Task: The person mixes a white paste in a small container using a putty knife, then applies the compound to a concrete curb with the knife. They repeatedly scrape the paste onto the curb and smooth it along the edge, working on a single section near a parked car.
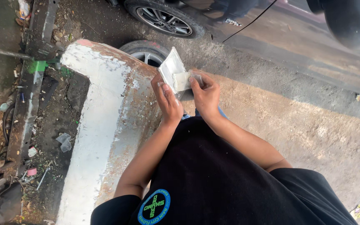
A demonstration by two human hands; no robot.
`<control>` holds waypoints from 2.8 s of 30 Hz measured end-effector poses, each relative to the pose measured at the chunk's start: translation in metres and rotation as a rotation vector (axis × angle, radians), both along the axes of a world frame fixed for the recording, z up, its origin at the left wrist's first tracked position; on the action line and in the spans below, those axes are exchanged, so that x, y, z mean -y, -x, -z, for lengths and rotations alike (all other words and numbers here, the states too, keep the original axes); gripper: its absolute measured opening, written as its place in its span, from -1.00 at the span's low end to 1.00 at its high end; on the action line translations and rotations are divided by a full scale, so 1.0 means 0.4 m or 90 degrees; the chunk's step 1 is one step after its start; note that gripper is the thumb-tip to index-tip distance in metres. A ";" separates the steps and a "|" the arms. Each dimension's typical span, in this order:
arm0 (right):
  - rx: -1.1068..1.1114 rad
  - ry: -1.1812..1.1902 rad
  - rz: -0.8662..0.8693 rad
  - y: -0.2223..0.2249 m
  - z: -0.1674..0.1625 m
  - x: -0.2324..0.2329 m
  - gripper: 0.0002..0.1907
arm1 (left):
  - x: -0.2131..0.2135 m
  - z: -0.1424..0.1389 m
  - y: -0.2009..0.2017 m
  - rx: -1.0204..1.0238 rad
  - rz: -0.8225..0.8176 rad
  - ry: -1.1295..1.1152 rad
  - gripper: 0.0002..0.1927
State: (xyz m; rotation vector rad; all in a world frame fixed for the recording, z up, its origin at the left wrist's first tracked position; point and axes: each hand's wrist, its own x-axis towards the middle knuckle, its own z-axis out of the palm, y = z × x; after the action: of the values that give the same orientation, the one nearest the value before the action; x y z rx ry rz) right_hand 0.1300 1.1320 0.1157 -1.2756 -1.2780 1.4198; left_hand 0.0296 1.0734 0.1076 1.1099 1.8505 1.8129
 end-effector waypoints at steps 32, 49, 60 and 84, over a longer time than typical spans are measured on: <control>-0.102 0.132 -0.160 0.222 -0.019 -0.118 -0.83 | 0.235 0.066 0.141 -0.192 0.017 -0.156 -0.75; 0.139 -0.448 -0.728 0.625 0.157 -0.313 -0.64 | 0.168 0.018 0.277 0.114 -0.595 0.036 -0.36; 0.084 -0.641 -1.033 0.475 0.152 -0.356 -0.59 | 0.010 -0.004 0.258 0.138 -0.719 0.022 -0.39; 0.167 -0.722 -0.942 0.680 0.157 -0.296 -0.58 | 0.073 0.016 0.232 0.152 -0.761 -0.016 -0.41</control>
State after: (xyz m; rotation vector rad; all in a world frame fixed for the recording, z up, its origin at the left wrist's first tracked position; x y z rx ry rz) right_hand -0.1420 1.2504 0.0530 0.4815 -2.8284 0.8652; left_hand -0.0633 1.0442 0.1014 -0.4009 2.5335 2.3157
